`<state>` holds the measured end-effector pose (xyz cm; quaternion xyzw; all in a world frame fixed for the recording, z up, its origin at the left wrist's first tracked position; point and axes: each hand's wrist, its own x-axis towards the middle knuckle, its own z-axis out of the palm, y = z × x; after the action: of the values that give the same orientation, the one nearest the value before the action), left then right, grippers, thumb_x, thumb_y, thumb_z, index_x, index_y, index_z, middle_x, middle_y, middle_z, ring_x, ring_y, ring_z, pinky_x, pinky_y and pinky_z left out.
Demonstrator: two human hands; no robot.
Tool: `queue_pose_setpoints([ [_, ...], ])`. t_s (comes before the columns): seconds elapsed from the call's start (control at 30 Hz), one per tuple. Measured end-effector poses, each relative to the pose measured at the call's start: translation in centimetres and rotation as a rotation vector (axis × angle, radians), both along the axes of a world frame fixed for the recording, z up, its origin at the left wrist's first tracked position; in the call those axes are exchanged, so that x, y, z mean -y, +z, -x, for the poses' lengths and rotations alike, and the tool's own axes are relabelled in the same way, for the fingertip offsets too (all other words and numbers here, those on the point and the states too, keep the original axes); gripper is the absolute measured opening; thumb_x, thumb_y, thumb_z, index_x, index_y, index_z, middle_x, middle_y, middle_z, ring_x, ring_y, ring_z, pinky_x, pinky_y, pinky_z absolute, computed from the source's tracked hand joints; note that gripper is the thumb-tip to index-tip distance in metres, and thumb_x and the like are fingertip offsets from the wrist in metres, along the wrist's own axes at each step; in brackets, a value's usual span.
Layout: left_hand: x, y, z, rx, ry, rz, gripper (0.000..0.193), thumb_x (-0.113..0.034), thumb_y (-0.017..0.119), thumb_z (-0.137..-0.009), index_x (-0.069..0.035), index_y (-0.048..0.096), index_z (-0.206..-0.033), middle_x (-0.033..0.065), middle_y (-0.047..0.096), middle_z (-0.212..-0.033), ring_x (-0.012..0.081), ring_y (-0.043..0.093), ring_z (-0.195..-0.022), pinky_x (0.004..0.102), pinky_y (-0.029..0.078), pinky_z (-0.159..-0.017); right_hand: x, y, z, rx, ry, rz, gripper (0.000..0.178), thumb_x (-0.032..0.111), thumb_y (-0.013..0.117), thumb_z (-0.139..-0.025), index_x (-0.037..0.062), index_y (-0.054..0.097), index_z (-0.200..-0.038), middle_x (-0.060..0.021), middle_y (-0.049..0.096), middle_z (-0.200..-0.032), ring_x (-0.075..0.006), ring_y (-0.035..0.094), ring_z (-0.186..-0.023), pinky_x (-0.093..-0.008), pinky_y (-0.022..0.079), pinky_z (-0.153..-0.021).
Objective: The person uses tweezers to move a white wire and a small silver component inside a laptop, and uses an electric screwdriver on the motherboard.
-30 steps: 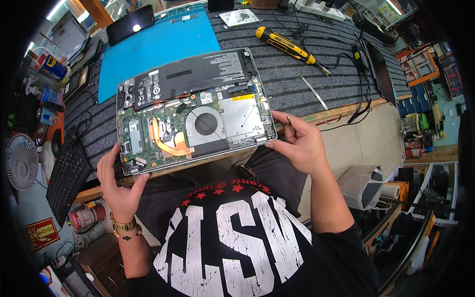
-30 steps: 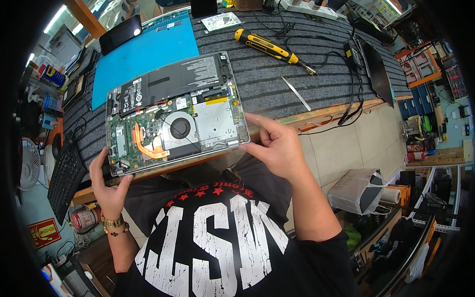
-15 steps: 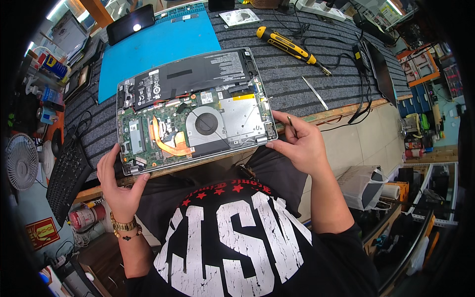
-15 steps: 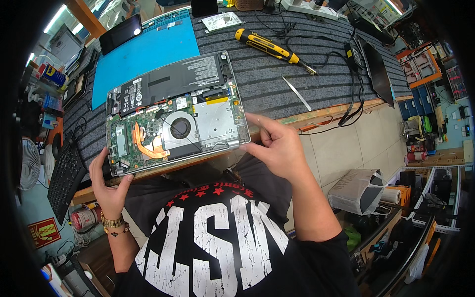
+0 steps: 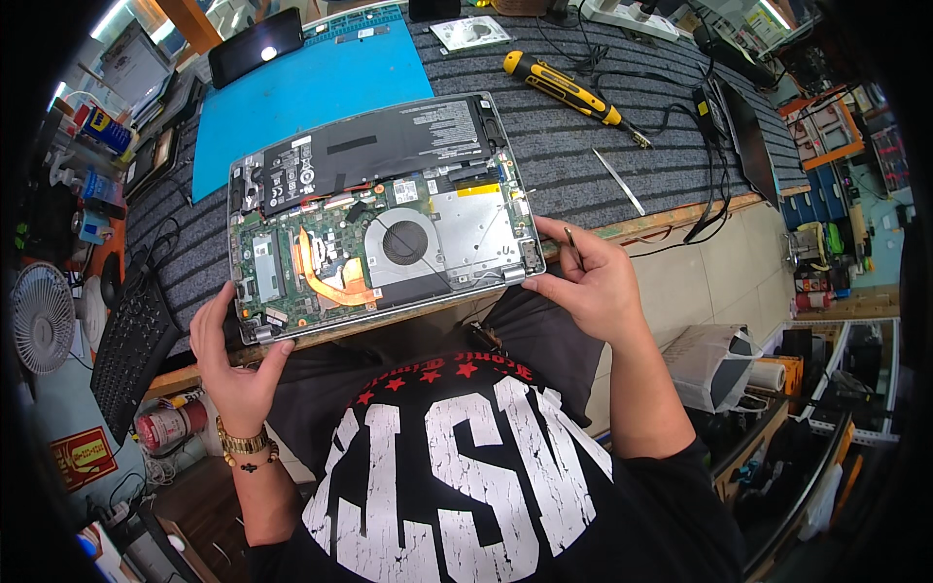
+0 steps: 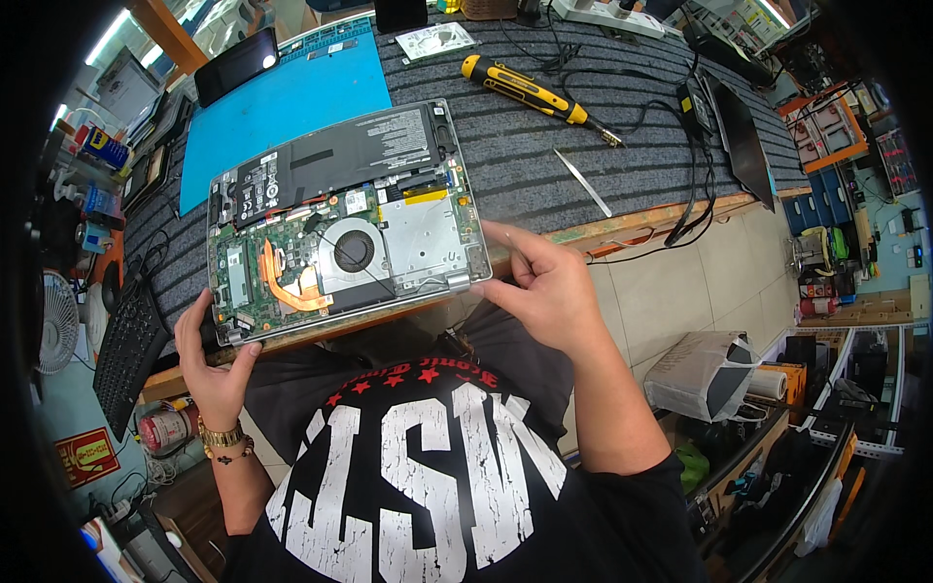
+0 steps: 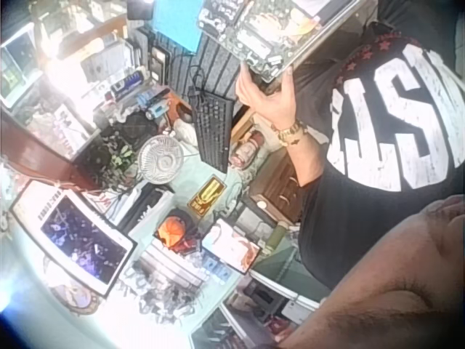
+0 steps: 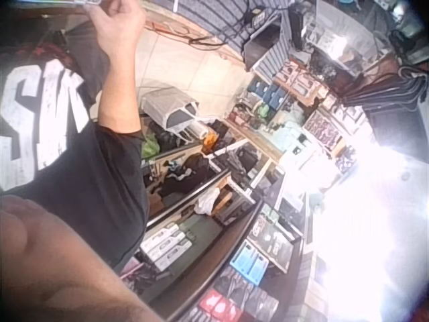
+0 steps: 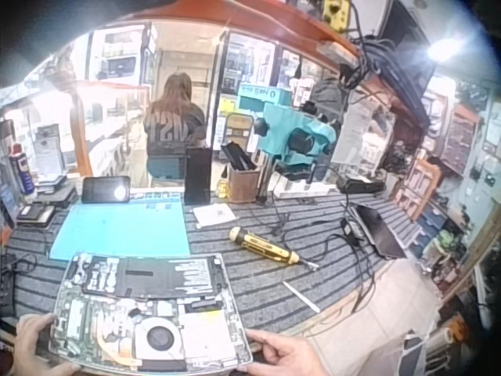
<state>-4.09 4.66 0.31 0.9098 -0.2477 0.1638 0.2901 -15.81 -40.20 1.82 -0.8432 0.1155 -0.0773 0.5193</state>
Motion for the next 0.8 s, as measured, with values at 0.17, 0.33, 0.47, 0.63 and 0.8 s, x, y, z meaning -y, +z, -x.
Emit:
queue_pose_setpoints([
  [0.17, 0.05, -0.04, -0.06, 0.001, -0.002, 0.004, 0.085, -0.031, 0.095, -0.084, 0.000, 0.064, -0.156, 0.0169, 0.067, -0.149, 0.0349, 0.060, -0.140, 0.0468, 0.043, -0.122, -0.07, -0.14, 0.04, 0.012, -0.005, -0.021, 0.076, 0.004, 0.094, -0.082, 0.0101, 0.073, -0.155, 0.0076, 0.031, -0.076, -0.0059, 0.036, -0.068, -0.0237, 0.044, -0.068],
  [0.33, 0.00, -0.03, 0.00, -0.002, -0.006, 0.013, 0.084, -0.031, 0.095, -0.084, 0.001, 0.064, -0.155, 0.0169, 0.067, -0.150, 0.0346, 0.059, -0.140, 0.0468, 0.043, -0.123, 0.06, -0.22, 0.08, 0.007, -0.004, 0.000, 0.076, 0.004, 0.095, -0.082, 0.0099, 0.073, -0.154, 0.0076, 0.031, -0.075, -0.0060, 0.036, -0.068, -0.0243, 0.041, -0.065],
  [0.47, 0.03, 0.09, 0.01, 0.001, -0.008, 0.007, 0.084, -0.030, 0.095, -0.084, 0.001, 0.064, -0.155, 0.0169, 0.067, -0.150, 0.0346, 0.059, -0.140, 0.0468, 0.043, -0.123, 0.03, -0.25, 0.07, 0.020, -0.002, 0.000, 0.075, 0.005, 0.095, -0.082, 0.0097, 0.073, -0.154, 0.0074, 0.031, -0.075, -0.0063, 0.036, -0.068, -0.0247, 0.040, -0.065],
  [0.63, -0.03, 0.00, -0.01, 0.000, -0.006, 0.003, 0.084, -0.030, 0.096, -0.084, 0.002, 0.064, -0.155, 0.0170, 0.067, -0.150, 0.0345, 0.059, -0.140, 0.0467, 0.043, -0.123, 0.03, -0.25, 0.02, 0.023, 0.001, -0.004, 0.075, 0.006, 0.095, -0.082, 0.0096, 0.073, -0.154, 0.0073, 0.031, -0.075, -0.0066, 0.035, -0.068, -0.0251, 0.038, -0.064],
  [0.8, 0.07, -0.04, -0.06, -0.003, -0.010, 0.012, 0.084, -0.029, 0.095, -0.084, 0.002, 0.063, -0.155, 0.0170, 0.067, -0.150, 0.0347, 0.059, -0.140, 0.0466, 0.043, -0.123, 0.06, -0.49, 0.03, 0.017, -0.011, 0.005, 0.074, 0.006, 0.095, -0.082, 0.0093, 0.074, -0.153, 0.0073, 0.032, -0.075, -0.0065, 0.035, -0.068, -0.0260, 0.034, -0.063],
])
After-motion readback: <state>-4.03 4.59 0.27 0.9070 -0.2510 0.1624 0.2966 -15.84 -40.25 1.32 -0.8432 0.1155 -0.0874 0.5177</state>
